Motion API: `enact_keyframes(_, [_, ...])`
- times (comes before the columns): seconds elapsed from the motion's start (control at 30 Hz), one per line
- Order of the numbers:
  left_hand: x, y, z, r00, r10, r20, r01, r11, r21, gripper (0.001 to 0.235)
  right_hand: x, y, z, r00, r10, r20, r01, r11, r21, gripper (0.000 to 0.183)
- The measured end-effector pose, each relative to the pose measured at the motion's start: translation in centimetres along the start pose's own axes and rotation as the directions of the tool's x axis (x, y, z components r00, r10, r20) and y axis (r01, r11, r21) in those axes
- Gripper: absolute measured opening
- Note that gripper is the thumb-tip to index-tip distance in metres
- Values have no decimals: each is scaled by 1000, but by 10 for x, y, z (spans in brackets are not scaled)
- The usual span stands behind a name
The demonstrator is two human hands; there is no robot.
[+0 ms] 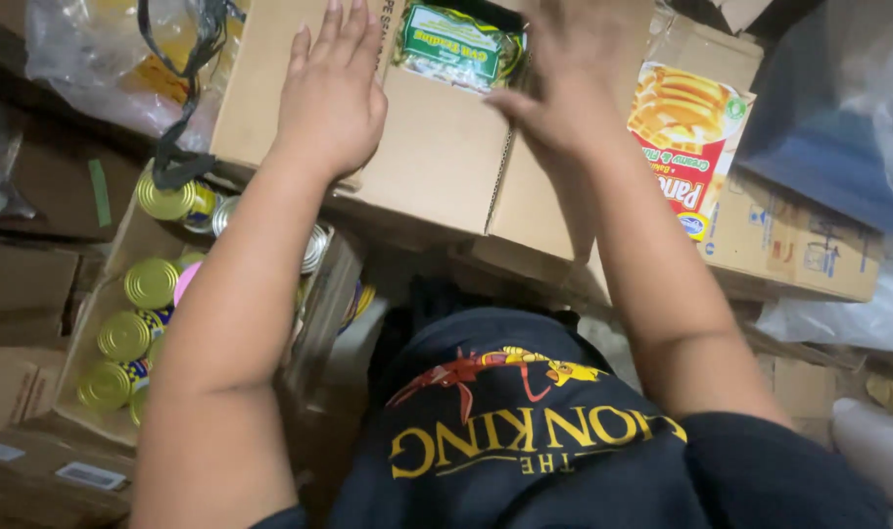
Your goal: The person is organizing various grocery items like pancake mix and nuts into cardboard boxes in a storage room or backroom setting.
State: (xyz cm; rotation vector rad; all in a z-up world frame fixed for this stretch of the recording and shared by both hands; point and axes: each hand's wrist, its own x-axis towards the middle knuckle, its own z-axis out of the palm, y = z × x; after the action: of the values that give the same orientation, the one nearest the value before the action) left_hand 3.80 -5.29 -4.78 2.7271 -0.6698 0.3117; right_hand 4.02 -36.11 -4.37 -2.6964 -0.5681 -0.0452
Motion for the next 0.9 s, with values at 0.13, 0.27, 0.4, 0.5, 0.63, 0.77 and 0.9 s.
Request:
enact_keyframes(0.13, [3, 2, 1, 1000, -15, 0, 14, 999, 34, 60, -30, 63, 12, 910, 338, -240, -322, 941, 104, 97])
enact_keyframes(0.27, [9, 11, 1, 999, -32, 31, 29, 992, 119, 65, -53, 95, 21, 836, 520, -176, -333, 736, 590, 94])
enact_keyframes(0.4, [18, 20, 10, 996, -71, 52, 61, 982, 180, 67, -57, 110, 26, 809, 582, -80, -356, 595, 721, 87])
enact_keyframes(0.5, [22, 23, 18, 997, -74, -4, 72, 964, 257, 69, -48, 110, 27, 759, 650, -21, -357, 443, 822, 84])
enact_keyframes(0.63, [25, 33, 30, 991, -103, -81, 125, 927, 354, 49, -52, 106, 23, 772, 632, -76, -197, 351, 915, 77])
enact_keyframes(0.77, [34, 38, 45, 987, -136, -88, 162, 872, 463, 18, -56, 67, -25, 775, 603, -186, -27, 326, 945, 61])
enact_keyframes(0.9, [40, 27, 65, 985, -122, -122, 168, 840, 517, 8, -37, 84, -28, 826, 429, -365, 132, 482, 866, 42])
